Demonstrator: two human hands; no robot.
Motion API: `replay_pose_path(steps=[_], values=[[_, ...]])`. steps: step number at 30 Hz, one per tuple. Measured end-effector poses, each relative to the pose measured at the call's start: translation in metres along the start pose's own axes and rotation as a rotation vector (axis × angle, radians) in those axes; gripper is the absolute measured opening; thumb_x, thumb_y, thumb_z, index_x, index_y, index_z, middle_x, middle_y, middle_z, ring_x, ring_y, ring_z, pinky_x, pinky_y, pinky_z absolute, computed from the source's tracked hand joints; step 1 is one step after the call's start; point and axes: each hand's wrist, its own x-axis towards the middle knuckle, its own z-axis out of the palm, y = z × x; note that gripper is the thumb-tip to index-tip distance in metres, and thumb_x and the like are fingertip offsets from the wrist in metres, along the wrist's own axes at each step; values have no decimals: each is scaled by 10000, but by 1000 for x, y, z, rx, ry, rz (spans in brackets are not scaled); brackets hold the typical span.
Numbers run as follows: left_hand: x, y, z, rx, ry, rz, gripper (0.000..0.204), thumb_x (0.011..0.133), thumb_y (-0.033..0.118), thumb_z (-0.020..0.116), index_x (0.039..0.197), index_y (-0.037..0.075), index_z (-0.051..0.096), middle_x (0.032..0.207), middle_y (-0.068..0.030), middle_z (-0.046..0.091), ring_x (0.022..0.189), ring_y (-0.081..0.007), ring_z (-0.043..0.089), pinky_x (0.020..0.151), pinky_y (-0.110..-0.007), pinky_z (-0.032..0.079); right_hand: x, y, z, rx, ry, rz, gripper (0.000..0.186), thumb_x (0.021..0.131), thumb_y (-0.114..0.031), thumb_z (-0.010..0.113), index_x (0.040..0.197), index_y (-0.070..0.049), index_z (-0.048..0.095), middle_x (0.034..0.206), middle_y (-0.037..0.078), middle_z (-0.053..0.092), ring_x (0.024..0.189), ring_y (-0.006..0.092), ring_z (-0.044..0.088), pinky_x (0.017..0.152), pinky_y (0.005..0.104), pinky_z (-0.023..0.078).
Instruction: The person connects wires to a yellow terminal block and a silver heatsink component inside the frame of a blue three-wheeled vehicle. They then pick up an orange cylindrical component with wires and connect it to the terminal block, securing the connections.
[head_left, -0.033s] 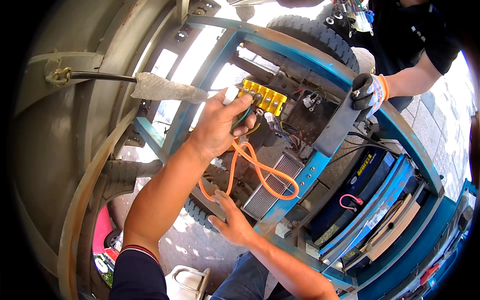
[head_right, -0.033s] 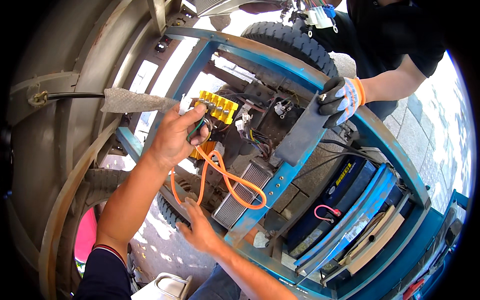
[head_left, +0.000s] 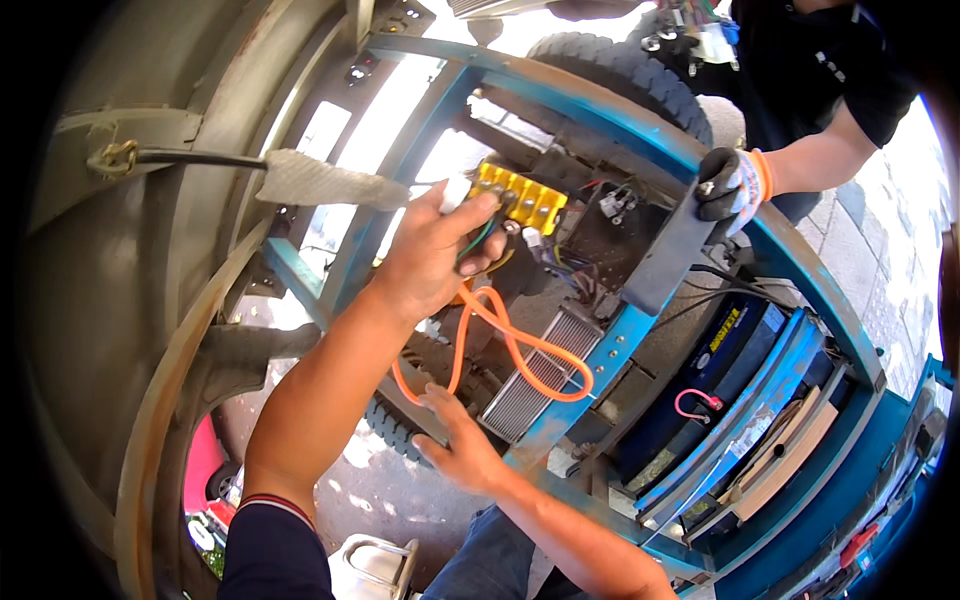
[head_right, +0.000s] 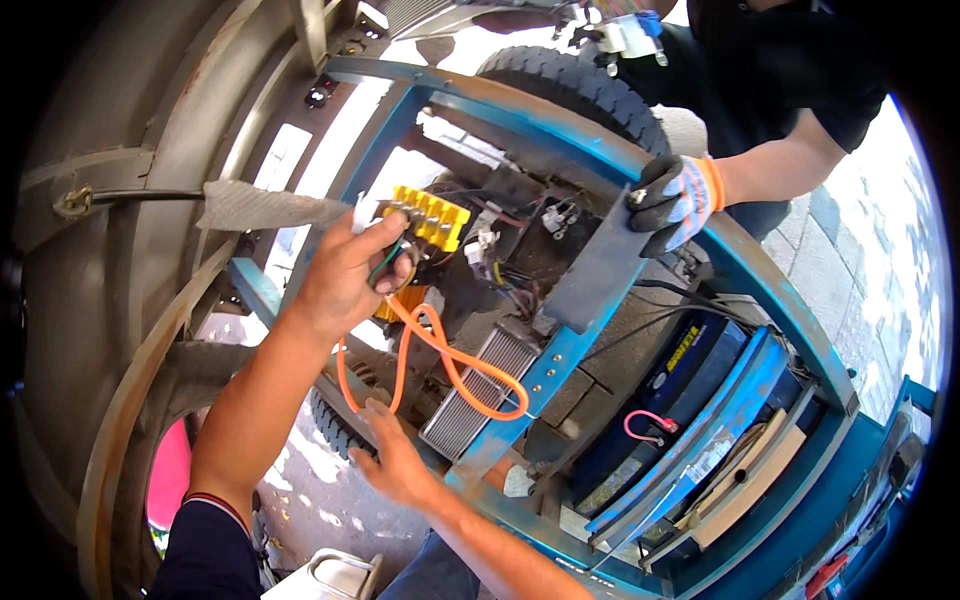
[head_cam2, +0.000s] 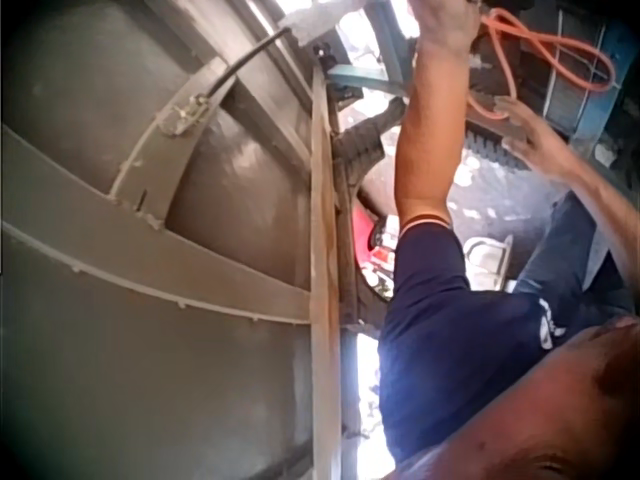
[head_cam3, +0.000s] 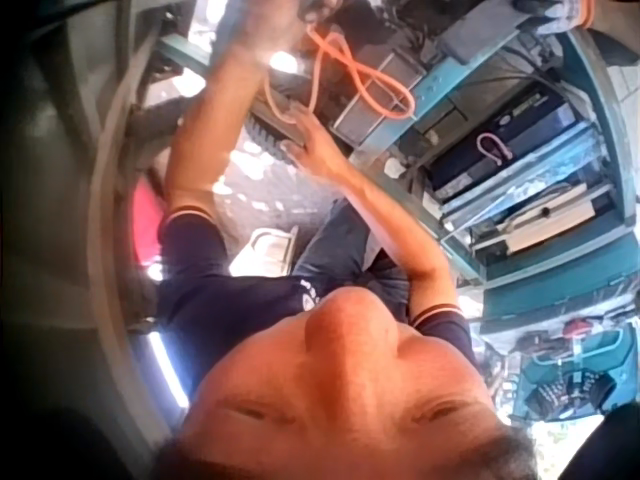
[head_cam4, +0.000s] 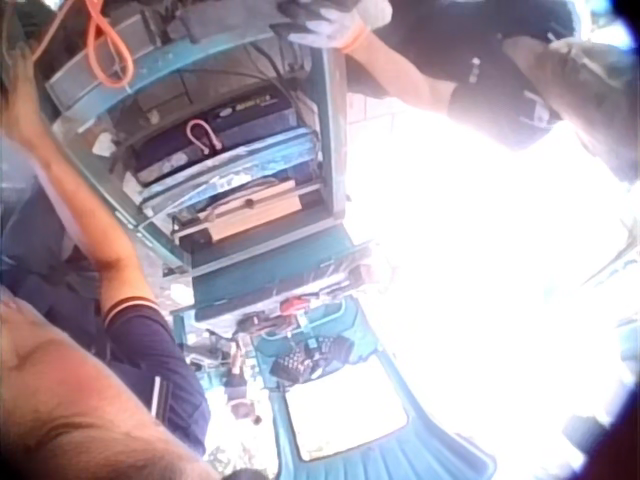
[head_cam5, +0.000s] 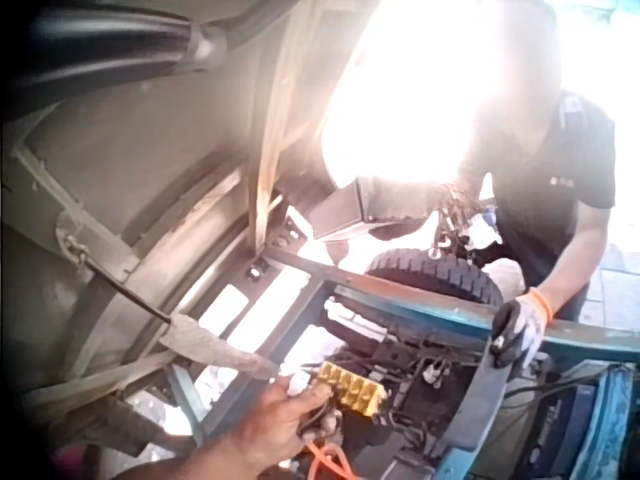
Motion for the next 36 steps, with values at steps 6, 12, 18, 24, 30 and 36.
replay_pose_path(steps=[6, 12, 18, 24, 30, 36], values=[[10, -1, -4, 66, 3, -8, 173, 1001, 198, 647, 1087, 56, 597, 881, -13, 613, 706, -97, 617, 515, -221, 386, -5, -106, -112, -19, -272, 166, 455, 973, -178, 680, 1349, 38, 541, 1173, 169, 698, 1096, 266, 688, 919, 364, 561], [30, -8, -3, 39, 0, -6, 203, 1002, 163, 647, 1136, 21, 589, 933, -42, 655, 682, -83, 621, 500, -203, 393, 56, -236, -274, -427, 561, -302, 348, 1005, -284, 630, 1165, 19, 695, 976, 91, 736, 863, 143, 691, 796, 298, 555], [49, -16, -4, 1, -14, -53, 213, 999, 153, 651, 1139, 5, 587, 865, -58, 661, 659, -85, 620, 482, -204, 381, 149, -235, -319, -656, 629, -345, 446, 938, -299, 761, 1191, 64, 704, 965, 135, 729, 805, 129, 662, 721, 256, 515], [51, -19, 2, -3, 61, -41, 238, 990, 152, 665, 1166, 20, 573, 849, -34, 655, 638, -82, 611, 467, -205, 373, 174, -218, -315, -398, 358, -68, 389, 918, -287, 797, 1147, 22, 735, 981, 85, 744, 892, 128, 679, 808, 301, 535], [52, -24, -3, 0, 110, -61, 202, 992, 137, 661, 1136, 25, 576, 894, -34, 645, 637, -85, 602, 454, -198, 357, 171, -189, -304, -478, 167, 84, 364, 938, -237, 773, 1176, 32, 720, 1039, 66, 745, 915, 143, 684, 864, 281, 542], [46, -28, -18, 39, 51, -79, 279, 982, 187, 693, 1165, 22, 561, 900, -26, 646, 703, -94, 635, 580, -233, 478, 173, -180, -307, -196, 168, 117, 440, 1007, -308, 687, 1232, 70, 690, 1087, 75, 728, 961, 129, 656, 883, 259, 534]])
